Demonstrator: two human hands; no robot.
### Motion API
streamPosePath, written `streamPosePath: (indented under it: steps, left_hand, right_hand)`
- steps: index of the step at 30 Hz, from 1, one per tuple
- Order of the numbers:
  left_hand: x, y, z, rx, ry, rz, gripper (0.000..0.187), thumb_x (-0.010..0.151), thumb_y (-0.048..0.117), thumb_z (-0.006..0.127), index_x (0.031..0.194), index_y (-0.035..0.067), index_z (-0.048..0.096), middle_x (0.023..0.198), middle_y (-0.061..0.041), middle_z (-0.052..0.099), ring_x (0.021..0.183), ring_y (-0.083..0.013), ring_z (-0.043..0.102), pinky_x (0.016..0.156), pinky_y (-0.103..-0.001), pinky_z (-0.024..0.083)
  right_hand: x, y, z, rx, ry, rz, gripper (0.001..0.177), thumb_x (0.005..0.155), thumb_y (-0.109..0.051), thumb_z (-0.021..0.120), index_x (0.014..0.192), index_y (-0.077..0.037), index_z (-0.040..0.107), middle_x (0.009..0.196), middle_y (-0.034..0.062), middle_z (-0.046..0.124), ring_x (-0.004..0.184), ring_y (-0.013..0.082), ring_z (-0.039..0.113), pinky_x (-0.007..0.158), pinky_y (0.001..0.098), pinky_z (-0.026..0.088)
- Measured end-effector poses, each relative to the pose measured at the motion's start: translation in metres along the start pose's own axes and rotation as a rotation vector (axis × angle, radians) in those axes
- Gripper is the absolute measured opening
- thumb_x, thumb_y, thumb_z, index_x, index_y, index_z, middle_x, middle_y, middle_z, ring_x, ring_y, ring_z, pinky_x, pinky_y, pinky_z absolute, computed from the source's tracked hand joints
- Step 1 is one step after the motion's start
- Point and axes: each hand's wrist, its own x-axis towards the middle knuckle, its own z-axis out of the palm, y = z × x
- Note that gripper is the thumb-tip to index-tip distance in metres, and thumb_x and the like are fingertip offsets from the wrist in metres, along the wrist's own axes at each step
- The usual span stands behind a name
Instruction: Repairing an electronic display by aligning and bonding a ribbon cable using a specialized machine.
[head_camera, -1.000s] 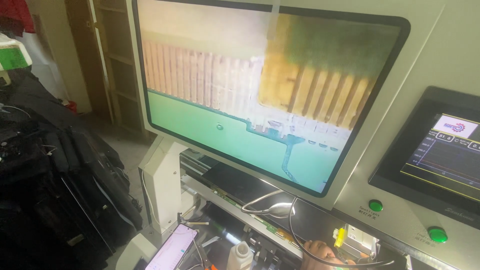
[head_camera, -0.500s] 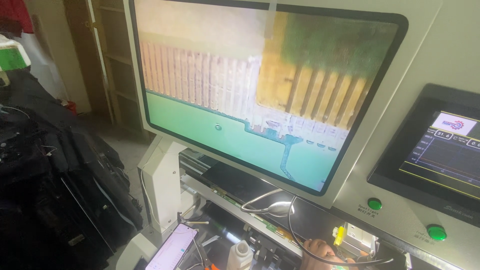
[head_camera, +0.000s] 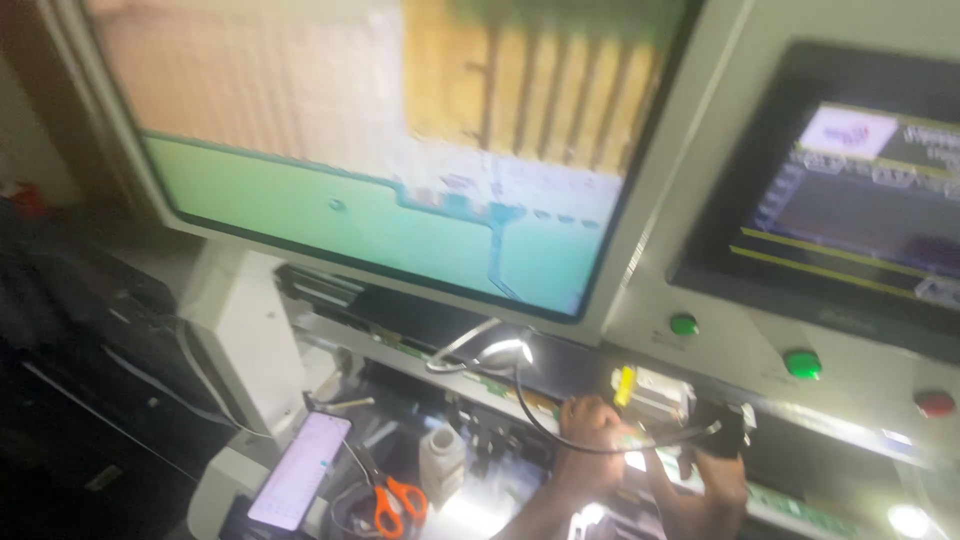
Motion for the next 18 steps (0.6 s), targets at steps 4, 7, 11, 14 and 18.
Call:
streamPosePath:
  steps: [4,7,11,14,18]
  left_hand:
    - [-0.008,-0.035,0.073,0.177,-0.06,0.013,0.031,0.046,0.023,0.065,0.078,0.022,0.069,0.09,0.002,0.058,0.084,-0.03,0.048,0.071,-0.046,0.033]
    - [-0.031,-0.084,0.144,0.155,-0.083,0.024,0.033,0.051,0.025,0.073,0.084,0.025,0.072,0.101,0.003,0.058,0.113,-0.0272,0.052,0.092,-0.051,0.037]
    - [-0.024,-0.066,0.145,0.026,-0.038,-0.042,0.027,0.055,0.018,0.073,0.082,0.021,0.071,0.099,0.002,0.06,0.114,-0.0301,0.053,0.095,-0.053,0.035]
    - [-0.01,-0.049,0.13,0.042,-0.139,-0.108,0.02,0.058,0.011,0.074,0.077,0.015,0.071,0.097,0.0,0.06,0.115,-0.0285,0.053,0.099,-0.052,0.033]
    - [-0.002,-0.042,0.126,0.055,-0.2,-0.153,0.017,0.063,0.01,0.076,0.078,0.014,0.071,0.1,-0.001,0.061,0.119,-0.0281,0.051,0.102,-0.053,0.031]
  right_hand:
    - [0.043,-0.007,-0.008,-0.007,-0.134,0.04,0.024,0.082,-0.014,0.066,0.065,-0.01,0.05,0.058,0.0005,0.043,0.062,0.023,0.043,0.071,0.037,0.036]
    - [0.049,0.028,-0.001,0.016,-0.146,0.0,0.026,0.071,-0.003,0.072,0.055,-0.007,0.051,0.046,0.0107,0.045,0.05,0.0351,0.051,0.072,0.0395,0.045]
    - [0.038,0.083,0.012,0.056,-0.203,0.04,0.024,0.07,-0.002,0.07,0.054,-0.008,0.052,0.047,0.0064,0.048,0.054,0.031,0.052,0.067,0.0381,0.044]
    - [0.031,0.109,0.023,0.001,-0.253,0.014,0.02,0.065,-0.003,0.071,0.054,-0.007,0.055,0.05,0.0059,0.05,0.057,0.0306,0.052,0.065,0.0392,0.046]
    - [0.036,0.11,0.034,0.027,-0.232,0.01,0.014,0.057,0.006,0.065,0.061,-0.005,0.058,0.057,0.0069,0.053,0.061,0.0326,0.055,0.063,0.0391,0.048]
